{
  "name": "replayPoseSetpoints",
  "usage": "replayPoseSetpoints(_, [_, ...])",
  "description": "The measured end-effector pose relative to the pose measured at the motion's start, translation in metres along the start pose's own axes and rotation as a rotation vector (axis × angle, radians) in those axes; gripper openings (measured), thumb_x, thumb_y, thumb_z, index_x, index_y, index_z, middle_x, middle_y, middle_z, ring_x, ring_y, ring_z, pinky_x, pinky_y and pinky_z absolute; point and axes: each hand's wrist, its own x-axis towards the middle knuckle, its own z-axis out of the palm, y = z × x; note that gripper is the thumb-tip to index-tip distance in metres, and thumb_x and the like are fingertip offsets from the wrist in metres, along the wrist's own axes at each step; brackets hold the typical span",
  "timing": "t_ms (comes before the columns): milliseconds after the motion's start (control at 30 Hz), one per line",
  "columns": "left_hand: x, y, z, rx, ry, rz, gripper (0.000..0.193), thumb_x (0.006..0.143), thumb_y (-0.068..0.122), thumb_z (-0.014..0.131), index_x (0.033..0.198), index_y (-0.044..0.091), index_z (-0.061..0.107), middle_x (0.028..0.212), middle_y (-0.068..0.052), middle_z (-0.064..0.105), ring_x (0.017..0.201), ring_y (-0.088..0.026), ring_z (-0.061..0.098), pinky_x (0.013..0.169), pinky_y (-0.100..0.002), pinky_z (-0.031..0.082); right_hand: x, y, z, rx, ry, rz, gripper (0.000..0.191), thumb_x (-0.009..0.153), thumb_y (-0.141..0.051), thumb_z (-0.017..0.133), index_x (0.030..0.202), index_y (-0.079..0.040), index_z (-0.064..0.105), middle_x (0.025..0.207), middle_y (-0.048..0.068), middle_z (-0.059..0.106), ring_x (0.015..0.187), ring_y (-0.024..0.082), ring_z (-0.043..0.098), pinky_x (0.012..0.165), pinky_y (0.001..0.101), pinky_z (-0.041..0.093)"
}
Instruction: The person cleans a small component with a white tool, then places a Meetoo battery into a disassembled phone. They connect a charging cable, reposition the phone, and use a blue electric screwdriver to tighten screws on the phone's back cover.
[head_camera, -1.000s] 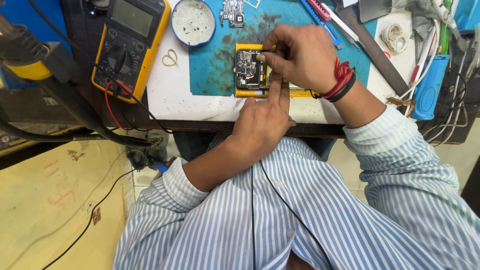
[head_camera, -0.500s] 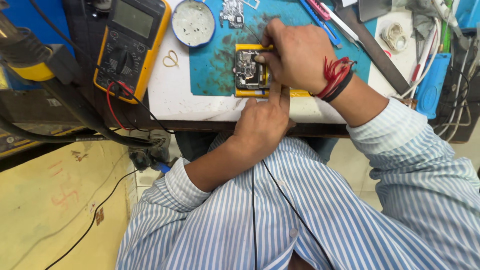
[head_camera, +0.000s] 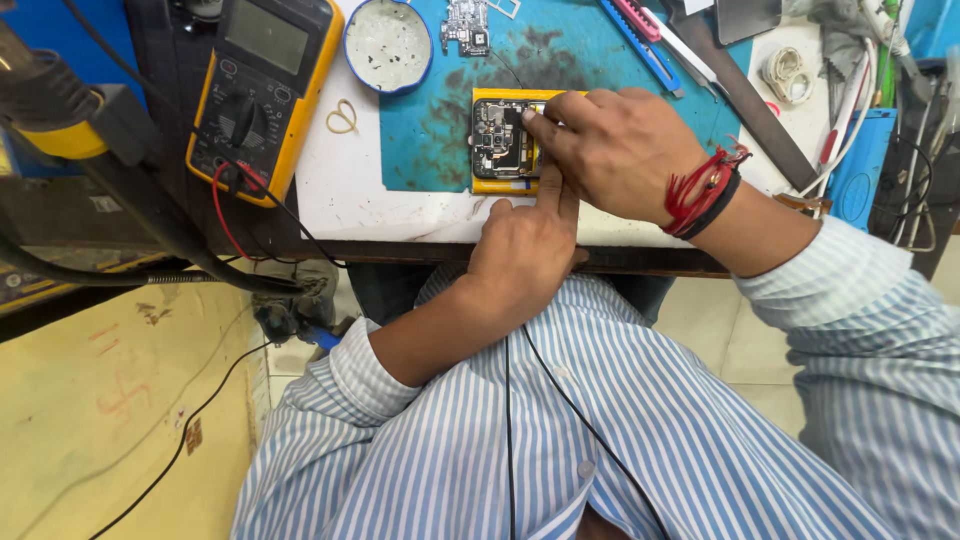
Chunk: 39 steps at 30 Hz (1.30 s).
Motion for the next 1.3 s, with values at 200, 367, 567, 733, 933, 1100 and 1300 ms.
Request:
replayPoseSetpoints(200, [-0.005,-0.002,0.008,-0.034,0.023,0.047,0.064,0.079,0.046,0.077,0.117,-0.003,0.063,0.111,-0.018,0.063,0.064,-0.021,0.065,0.061,-0.038,0.043,0.014,-0.007,-0.013,-0.202,-0.114,-0.112,0.046,0.09,-0.026,0.063,0.127,-0.001,0.073,0.094,0.003,0.06,0.087,0.019,0.061,0.069,0.0325,0.05])
replayPoseSetpoints(367, [-0.007,-0.004,0.017,-0.129,-0.094,0.071,0.046,0.087,0.046,0.074,0.106,0.005,0.067,0.092,-0.011,0.064,0.07,-0.024,0.064,0.067,-0.042,0.042,0.032,-0.016,-0.017,-0.276,-0.457,-0.216,0.019,0.082,-0.023,0.063,0.084,-0.007,0.073,0.093,0.005,0.061,0.091,0.021,0.062,0.067,0.0332,0.051])
replayPoseSetpoints(567, [-0.003,-0.004,0.006,-0.13,0.085,0.033,0.064,0.083,0.043,0.073,0.123,-0.006,0.064,0.113,-0.021,0.064,0.064,-0.025,0.066,0.064,-0.04,0.045,0.017,0.001,-0.016,0.161,-0.059,0.069,0.027,0.082,-0.016,0.071,0.106,-0.005,0.076,0.099,0.01,0.067,0.093,0.03,0.065,0.075,0.0412,0.053])
replayPoseSetpoints(733, [0.006,-0.038,-0.011,-0.276,0.282,0.0,0.05,0.103,0.035,0.071,0.14,0.003,0.061,0.142,-0.013,0.061,0.108,-0.025,0.068,0.093,-0.044,0.046,-0.033,-0.005,-0.01,0.239,0.274,0.376,0.028,0.105,-0.018,0.076,0.128,-0.004,0.071,0.117,0.01,0.068,0.105,0.029,0.064,0.092,0.0407,0.052])
replayPoseSetpoints(933, [0.028,-0.068,-0.03,-0.051,0.207,0.052,0.071,0.082,0.041,0.079,0.14,0.006,0.064,0.154,-0.019,0.044,0.135,-0.033,0.041,0.112,-0.058,0.028,-0.055,-0.006,-0.012,0.125,0.107,0.347,0.046,0.096,-0.033,0.078,0.132,-0.005,0.069,0.132,0.011,0.064,0.116,0.033,0.056,0.099,0.0466,0.043])
replayPoseSetpoints(1100, [0.037,-0.069,-0.04,-0.053,0.112,0.067,0.068,0.078,0.044,0.081,0.136,0.01,0.067,0.158,-0.022,0.037,0.141,-0.037,0.037,0.115,-0.063,0.02,-0.045,-0.005,-0.015,0.13,0.048,0.332,0.046,0.097,-0.036,0.076,0.133,-0.009,0.071,0.13,0.007,0.064,0.118,0.031,0.056,0.099,0.0455,0.04])
replayPoseSetpoints(1300, [0.049,-0.076,-0.042,-0.014,-0.014,0.075,0.066,0.076,0.049,0.079,0.132,0.016,0.069,0.161,-0.017,0.036,0.149,-0.038,0.027,0.118,-0.066,0.008,-0.042,-0.003,-0.013,0.173,0.004,0.361,0.045,0.093,-0.037,0.078,0.128,-0.01,0.071,0.129,0.008,0.064,0.12,0.031,0.055,0.101,0.0458,0.039])
